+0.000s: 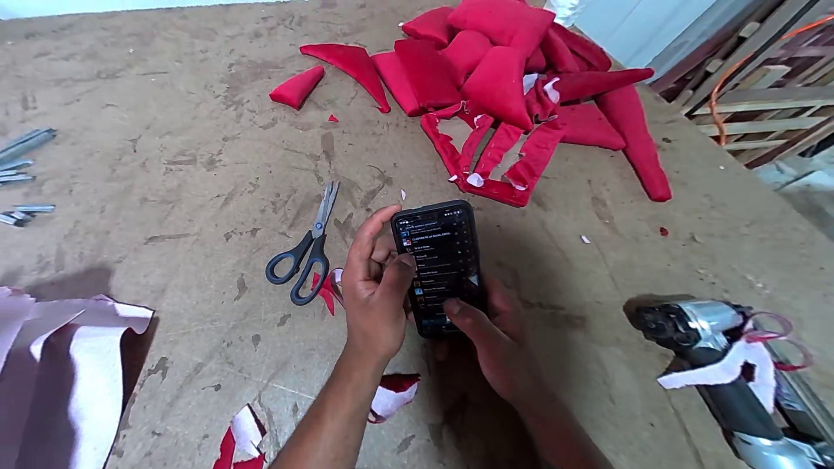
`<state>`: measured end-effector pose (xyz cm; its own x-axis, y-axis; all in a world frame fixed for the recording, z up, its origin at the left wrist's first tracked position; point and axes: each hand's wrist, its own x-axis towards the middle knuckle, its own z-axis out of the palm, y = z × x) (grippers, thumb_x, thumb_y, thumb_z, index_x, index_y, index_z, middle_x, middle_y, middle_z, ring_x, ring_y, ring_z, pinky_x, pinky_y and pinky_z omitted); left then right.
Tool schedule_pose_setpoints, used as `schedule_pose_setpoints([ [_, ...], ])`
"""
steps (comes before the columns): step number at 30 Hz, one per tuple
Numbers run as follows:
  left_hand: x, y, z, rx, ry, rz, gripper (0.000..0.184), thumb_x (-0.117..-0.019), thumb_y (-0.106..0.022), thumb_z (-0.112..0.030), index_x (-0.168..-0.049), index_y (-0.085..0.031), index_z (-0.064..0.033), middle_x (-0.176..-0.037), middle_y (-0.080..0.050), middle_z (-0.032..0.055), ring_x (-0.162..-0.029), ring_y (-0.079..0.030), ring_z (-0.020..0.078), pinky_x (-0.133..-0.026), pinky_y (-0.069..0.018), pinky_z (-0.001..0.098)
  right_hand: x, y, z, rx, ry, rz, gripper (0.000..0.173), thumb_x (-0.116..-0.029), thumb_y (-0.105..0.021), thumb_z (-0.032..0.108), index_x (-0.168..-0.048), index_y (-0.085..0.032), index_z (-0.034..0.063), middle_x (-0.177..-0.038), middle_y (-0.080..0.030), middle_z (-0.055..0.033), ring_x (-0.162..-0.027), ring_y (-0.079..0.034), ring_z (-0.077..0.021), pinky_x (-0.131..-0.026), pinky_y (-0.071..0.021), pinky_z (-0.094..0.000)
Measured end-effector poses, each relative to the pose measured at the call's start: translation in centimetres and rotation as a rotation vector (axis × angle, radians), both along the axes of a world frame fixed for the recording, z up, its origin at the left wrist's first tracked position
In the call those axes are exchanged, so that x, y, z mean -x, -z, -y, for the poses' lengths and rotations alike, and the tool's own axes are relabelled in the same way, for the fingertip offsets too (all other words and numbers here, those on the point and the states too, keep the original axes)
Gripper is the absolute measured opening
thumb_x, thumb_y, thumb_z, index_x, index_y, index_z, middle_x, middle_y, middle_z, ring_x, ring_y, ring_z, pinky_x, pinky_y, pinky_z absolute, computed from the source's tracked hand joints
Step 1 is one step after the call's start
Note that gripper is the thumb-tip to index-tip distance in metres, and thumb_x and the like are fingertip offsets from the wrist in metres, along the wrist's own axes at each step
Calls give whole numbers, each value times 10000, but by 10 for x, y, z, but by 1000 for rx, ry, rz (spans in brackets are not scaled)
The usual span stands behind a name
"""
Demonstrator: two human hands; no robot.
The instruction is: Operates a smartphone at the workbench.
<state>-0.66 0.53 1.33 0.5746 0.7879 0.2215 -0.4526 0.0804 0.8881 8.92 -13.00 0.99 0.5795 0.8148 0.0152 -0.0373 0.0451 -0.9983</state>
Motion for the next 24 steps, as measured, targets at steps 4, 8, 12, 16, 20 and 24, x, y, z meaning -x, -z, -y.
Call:
schedule_pose_setpoints([
  [4, -1, -1, 1, -11, -20, 6, 523, -983, -553, -43, -1490, -487, -151, -943, -665, 138, -728, -674, 200, -580, -588, 320, 1, 0, 1, 13, 3, -5, 375, -980, -640, 315, -1301, -599, 123, -1025, -723, -142, -757, -735, -272, -533, -631, -379],
  [8, -2, -1, 2, -42, -46, -25, 531, -990, -605, -27, -1493, -474, -137, -979, -691, 165, -776, -697, 237, -656, -616, 358, 2, 0, 1, 21, 6, 6, 376, -974, -642, 310, -1306, -606, 135, -1017, -720, -128, -749, -730, -255, -535, -629, -370],
  [12, -3, 3, 0, -25, 20, 27, 475, -1043, -464, -148, -1517, -469, -167, -952, -656, 123, -709, -657, 192, -540, -570, 321, 0, -2, 1, 29, 7, -20, 368, -977, -632, 299, -1302, -597, 129, -1017, -726, -137, -761, -738, -267, -534, -632, -382],
  [16, -3, 4, -2, -18, 82, 11, 550, -1013, -322, -115, -1545, -441, -184, -1206, -678, 150, -914, -703, 231, -643, -603, 370, -3, 0, 2, -9, 5, -61, 380, -989, -622, 316, -1304, -590, 106, -1025, -721, -172, -758, -739, -290, -526, -630, -392],
  [20, -3, 3, -2, -35, 113, -17, 617, -994, -280, -66, -1586, -388, -200, -1339, -633, 140, -995, -698, 252, -683, -611, 396, -6, 5, 3, -39, -4, -112, 385, -1020, -553, 347, -1332, -576, 123, -1034, -713, -191, -723, -726, -296, -511, -617, -396],
  [24, -5, 2, 0, -47, 89, -11, 607, -1006, -287, -72, -1591, -387, -202, -1362, -628, 124, -1002, -698, 239, -698, -614, 392, -9, 9, 4, -51, -6, -124, 439, -1035, -489, 431, -1364, -567, 151, -1069, -704, -171, -756, -727, -289, -507, -615, -403],
])
